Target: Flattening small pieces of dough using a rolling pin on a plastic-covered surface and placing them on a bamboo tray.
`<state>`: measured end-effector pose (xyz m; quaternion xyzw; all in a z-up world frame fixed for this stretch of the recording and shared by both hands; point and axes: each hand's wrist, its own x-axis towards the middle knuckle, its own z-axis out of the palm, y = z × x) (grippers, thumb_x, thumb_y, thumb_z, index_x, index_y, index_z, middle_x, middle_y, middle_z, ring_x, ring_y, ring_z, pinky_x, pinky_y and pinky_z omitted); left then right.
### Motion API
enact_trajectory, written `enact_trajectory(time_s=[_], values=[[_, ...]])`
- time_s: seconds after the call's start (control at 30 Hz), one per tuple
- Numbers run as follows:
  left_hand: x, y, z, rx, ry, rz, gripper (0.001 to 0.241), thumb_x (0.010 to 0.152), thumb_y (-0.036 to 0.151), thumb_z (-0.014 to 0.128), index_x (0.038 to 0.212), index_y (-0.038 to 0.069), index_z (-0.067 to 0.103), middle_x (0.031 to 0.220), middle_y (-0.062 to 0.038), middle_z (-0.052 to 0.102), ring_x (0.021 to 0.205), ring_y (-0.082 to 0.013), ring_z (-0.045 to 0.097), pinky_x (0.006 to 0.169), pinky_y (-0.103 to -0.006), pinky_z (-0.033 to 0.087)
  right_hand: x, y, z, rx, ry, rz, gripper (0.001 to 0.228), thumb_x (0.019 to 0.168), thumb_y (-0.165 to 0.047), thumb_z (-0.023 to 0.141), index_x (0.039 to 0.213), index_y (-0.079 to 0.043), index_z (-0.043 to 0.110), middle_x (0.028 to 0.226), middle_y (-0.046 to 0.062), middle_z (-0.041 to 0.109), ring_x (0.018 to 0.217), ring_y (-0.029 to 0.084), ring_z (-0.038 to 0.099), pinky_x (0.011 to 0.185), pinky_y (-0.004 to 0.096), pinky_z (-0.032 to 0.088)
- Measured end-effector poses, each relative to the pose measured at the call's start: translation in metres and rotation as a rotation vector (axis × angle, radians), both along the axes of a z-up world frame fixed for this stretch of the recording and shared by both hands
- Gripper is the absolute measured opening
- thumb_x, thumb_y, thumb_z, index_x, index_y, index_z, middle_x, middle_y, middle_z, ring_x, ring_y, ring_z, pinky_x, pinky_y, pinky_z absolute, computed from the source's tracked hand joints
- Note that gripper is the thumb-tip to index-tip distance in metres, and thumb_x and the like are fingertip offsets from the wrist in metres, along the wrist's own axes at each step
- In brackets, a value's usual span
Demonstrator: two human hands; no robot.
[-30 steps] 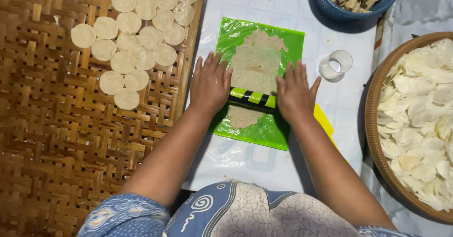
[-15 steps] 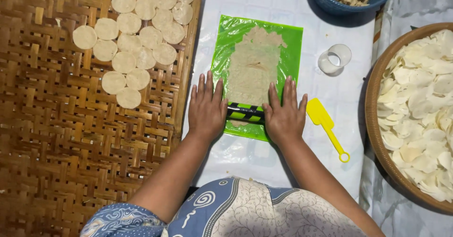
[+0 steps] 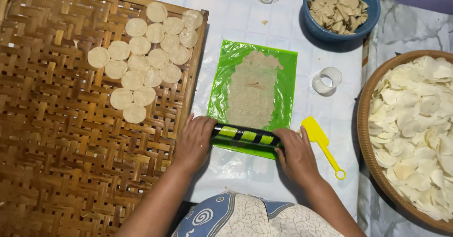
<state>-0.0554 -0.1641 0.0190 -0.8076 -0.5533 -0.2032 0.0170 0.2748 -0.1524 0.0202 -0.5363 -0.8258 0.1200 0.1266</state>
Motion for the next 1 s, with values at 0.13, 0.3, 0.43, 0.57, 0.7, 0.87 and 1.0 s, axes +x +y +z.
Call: enact_trajectory(time_s=[0.13, 0.3, 0.43, 0.57, 0.7, 0.87, 1.0], values=[[0.000, 0.059, -0.012, -0.020, -0.094, -0.005, 0.036, 0.098, 0.012, 0.049, 0.133, 0.019, 0.052, 0.115, -0.003, 0.063, 0.126, -0.0237, 0.058, 0.123, -0.0481, 0.029, -0.003, 0.042, -0.006, 0.007, 0.007, -0.021, 0.056, 0.086, -0.022, 0.071, 0.138, -0.025, 0.052, 0.133, -0.006, 0.062, 0.136, 0.018, 0.052, 0.128, 0.057, 0.009], [0.031, 0.080, -0.018, -0.157, -0.135, 0.100, 0.058, 0.095, 0.022, 0.065, 0.149, 0.011, 0.046, 0.160, -0.021, 0.041, 0.151, -0.0384, 0.033, 0.124, -0.0571, 0.021, -0.052, 0.047, 0.011, -0.110, -0.179, -0.124, 0.073, 0.099, -0.047, 0.056, 0.159, -0.014, 0.031, 0.170, 0.015, 0.022, 0.157, 0.031, 0.016, 0.121, 0.066, -0.006], [0.045, 0.105, -0.021, -0.207, -0.072, 0.167, 0.061, 0.106, 0.040, 0.046, 0.159, 0.011, 0.036, 0.168, -0.019, 0.026, 0.156, -0.0376, 0.020, 0.125, -0.0575, 0.012, -0.059, 0.077, -0.007, -0.175, -0.299, -0.150, 0.079, 0.104, -0.062, 0.031, 0.163, -0.011, 0.018, 0.172, 0.016, 0.010, 0.159, 0.032, 0.005, 0.120, 0.068, -0.010], [0.053, 0.162, -0.007, -0.222, -0.042, 0.247, 0.060, 0.108, 0.042, 0.039, 0.157, 0.010, 0.040, 0.168, -0.018, 0.030, 0.156, -0.0371, 0.022, 0.125, -0.0584, 0.010, -0.065, 0.132, -0.008, -0.149, -0.272, -0.213, 0.085, 0.104, -0.066, 0.030, 0.163, -0.006, 0.020, 0.170, 0.018, 0.019, 0.159, 0.031, 0.013, 0.120, 0.068, -0.010], [0.055, 0.231, 0.002, -0.387, 0.005, 0.289, 0.060, 0.108, 0.040, 0.026, 0.162, 0.015, 0.033, 0.171, -0.013, 0.023, 0.160, -0.0318, 0.012, 0.126, -0.0565, -0.002, -0.065, 0.198, -0.009, -0.096, -0.259, -0.250, 0.084, 0.107, -0.070, 0.018, 0.160, -0.007, 0.032, 0.169, 0.016, 0.029, 0.157, 0.028, 0.023, 0.121, 0.065, -0.012], [0.058, 0.283, 0.009, -0.538, 0.030, 0.320, 0.063, 0.107, 0.041, 0.023, 0.165, 0.016, 0.020, 0.173, -0.010, 0.009, 0.161, -0.0261, 0.002, 0.126, -0.0542, -0.011, -0.063, 0.254, -0.015, -0.176, -0.280, -0.262, 0.085, 0.107, -0.069, 0.005, 0.162, -0.008, 0.027, 0.172, 0.015, 0.017, 0.160, 0.026, 0.011, 0.121, 0.064, -0.011], [0.055, 0.250, 0.013, -0.457, -0.023, 0.273, 0.063, 0.107, 0.039, 0.024, 0.164, 0.012, 0.024, 0.172, -0.015, 0.017, 0.160, -0.0314, 0.008, 0.125, -0.0581, -0.009, -0.070, 0.219, -0.002, -0.123, -0.209, -0.302, 0.084, 0.106, -0.067, 0.019, 0.163, -0.005, 0.022, 0.172, 0.019, 0.011, 0.160, 0.029, 0.006, 0.122, 0.061, -0.012]])
